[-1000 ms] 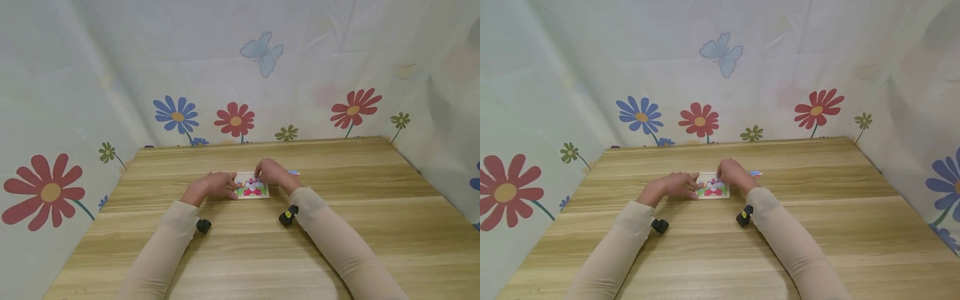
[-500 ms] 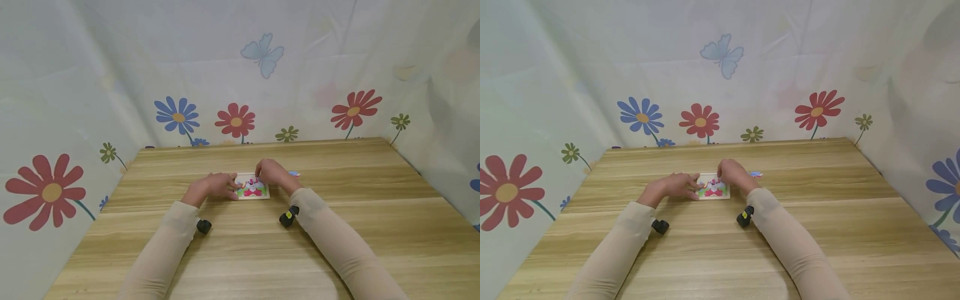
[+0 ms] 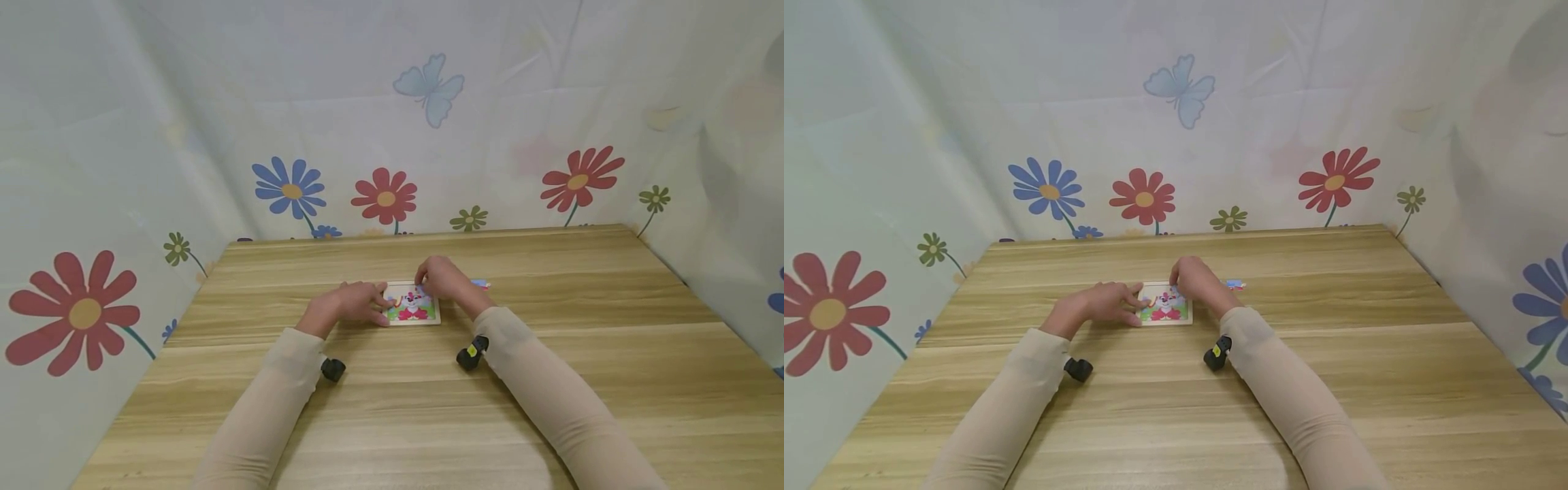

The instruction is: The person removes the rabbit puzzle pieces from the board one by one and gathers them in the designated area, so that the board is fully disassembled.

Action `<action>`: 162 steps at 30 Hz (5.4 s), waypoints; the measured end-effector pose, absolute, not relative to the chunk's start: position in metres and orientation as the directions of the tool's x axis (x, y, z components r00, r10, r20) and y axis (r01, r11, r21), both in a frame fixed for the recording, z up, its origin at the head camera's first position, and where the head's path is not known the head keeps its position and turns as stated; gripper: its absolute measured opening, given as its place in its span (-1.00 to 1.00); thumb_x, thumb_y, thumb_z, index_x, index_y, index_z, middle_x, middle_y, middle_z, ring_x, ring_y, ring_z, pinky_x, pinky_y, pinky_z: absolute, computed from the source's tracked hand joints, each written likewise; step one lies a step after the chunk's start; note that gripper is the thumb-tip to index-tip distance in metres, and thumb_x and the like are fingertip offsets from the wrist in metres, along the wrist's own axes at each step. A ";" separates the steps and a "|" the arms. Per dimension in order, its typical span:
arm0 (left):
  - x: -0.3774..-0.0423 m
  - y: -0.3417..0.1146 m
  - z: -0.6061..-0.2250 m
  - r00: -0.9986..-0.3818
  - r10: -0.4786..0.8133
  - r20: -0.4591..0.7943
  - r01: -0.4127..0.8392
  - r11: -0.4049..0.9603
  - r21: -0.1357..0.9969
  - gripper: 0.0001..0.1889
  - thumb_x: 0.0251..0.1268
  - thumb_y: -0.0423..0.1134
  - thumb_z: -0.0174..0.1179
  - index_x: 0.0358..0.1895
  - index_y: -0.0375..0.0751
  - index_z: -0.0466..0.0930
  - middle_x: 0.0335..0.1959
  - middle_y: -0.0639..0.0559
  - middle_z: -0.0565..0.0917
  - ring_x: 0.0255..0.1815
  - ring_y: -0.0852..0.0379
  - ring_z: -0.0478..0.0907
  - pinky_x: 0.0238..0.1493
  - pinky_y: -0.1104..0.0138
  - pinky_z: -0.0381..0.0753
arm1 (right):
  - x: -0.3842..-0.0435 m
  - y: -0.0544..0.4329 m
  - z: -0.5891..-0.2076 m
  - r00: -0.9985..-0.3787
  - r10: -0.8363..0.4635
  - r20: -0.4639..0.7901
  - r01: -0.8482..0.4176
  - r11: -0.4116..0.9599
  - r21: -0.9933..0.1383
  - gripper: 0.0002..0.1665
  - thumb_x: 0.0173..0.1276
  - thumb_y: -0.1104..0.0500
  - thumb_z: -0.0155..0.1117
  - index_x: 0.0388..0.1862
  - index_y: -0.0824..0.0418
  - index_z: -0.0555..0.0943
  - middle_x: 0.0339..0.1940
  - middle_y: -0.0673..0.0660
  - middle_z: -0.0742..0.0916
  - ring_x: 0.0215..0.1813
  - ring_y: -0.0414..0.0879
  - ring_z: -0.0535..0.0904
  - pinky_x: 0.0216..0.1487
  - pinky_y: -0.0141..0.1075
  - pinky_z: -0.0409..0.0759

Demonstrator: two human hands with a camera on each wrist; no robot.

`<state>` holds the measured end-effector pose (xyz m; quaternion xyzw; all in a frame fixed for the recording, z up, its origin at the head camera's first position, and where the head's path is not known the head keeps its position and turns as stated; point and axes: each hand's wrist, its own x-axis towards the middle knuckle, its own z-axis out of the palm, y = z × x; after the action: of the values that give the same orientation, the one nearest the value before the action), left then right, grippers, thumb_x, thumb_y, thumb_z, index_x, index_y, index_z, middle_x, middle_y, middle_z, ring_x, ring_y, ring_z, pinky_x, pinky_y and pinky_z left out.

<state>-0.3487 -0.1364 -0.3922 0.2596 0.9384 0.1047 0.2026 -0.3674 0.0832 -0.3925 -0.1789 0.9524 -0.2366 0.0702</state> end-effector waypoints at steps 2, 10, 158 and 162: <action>-0.349 -0.137 -0.392 -0.783 0.527 -0.329 0.442 0.845 0.301 -0.42 0.28 0.09 0.32 0.36 0.12 0.49 0.59 -0.05 0.12 0.57 -0.12 0.07 0.42 -0.38 -0.19 | -0.367 0.083 -0.393 -0.926 -0.374 -0.045 -0.309 0.823 -0.477 -0.82 0.35 0.40 0.30 -0.15 0.24 0.77 -0.12 0.16 0.73 -0.15 -0.01 0.52 -0.07 -0.20 0.56; -0.349 -0.137 -0.392 -0.784 0.525 -0.330 0.440 0.846 0.300 -0.42 0.28 0.07 0.33 0.36 0.10 0.50 0.59 -0.06 0.13 0.57 -0.13 0.07 0.42 -0.37 -0.17 | -0.367 0.085 -0.393 -0.923 -0.385 -0.026 -0.323 0.807 -0.494 -0.75 0.28 0.42 0.33 -0.09 0.27 0.76 -0.04 0.22 0.74 0.03 0.05 0.57 0.09 -0.12 0.58; -0.347 -0.134 -0.390 -0.788 0.526 -0.320 0.451 0.847 0.281 -0.43 0.27 0.05 0.34 0.35 0.07 0.54 0.57 -0.06 0.18 0.56 -0.13 0.12 0.45 -0.30 -0.07 | -0.362 0.078 -0.397 -0.875 -0.462 -0.146 -0.334 0.792 -0.511 -0.79 0.32 0.39 0.34 -0.06 0.31 0.70 -0.15 0.16 0.68 -0.10 -0.01 0.53 0.04 -0.17 0.56; -0.346 -0.134 -0.390 -0.787 0.530 -0.317 0.454 0.844 0.284 -0.43 0.27 0.04 0.34 0.34 0.06 0.54 0.57 -0.06 0.19 0.55 -0.13 0.13 0.45 -0.30 -0.08 | -0.362 0.078 -0.396 -0.874 -0.463 -0.144 -0.336 0.793 -0.508 -0.75 0.32 0.40 0.33 -0.01 0.33 0.68 -0.16 0.17 0.66 -0.11 -0.02 0.52 0.02 -0.18 0.56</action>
<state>-0.3463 -0.1342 -0.3897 0.2617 0.9402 0.0968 0.1954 -0.3616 0.0775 -0.3964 -0.2131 0.9377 -0.2408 0.1317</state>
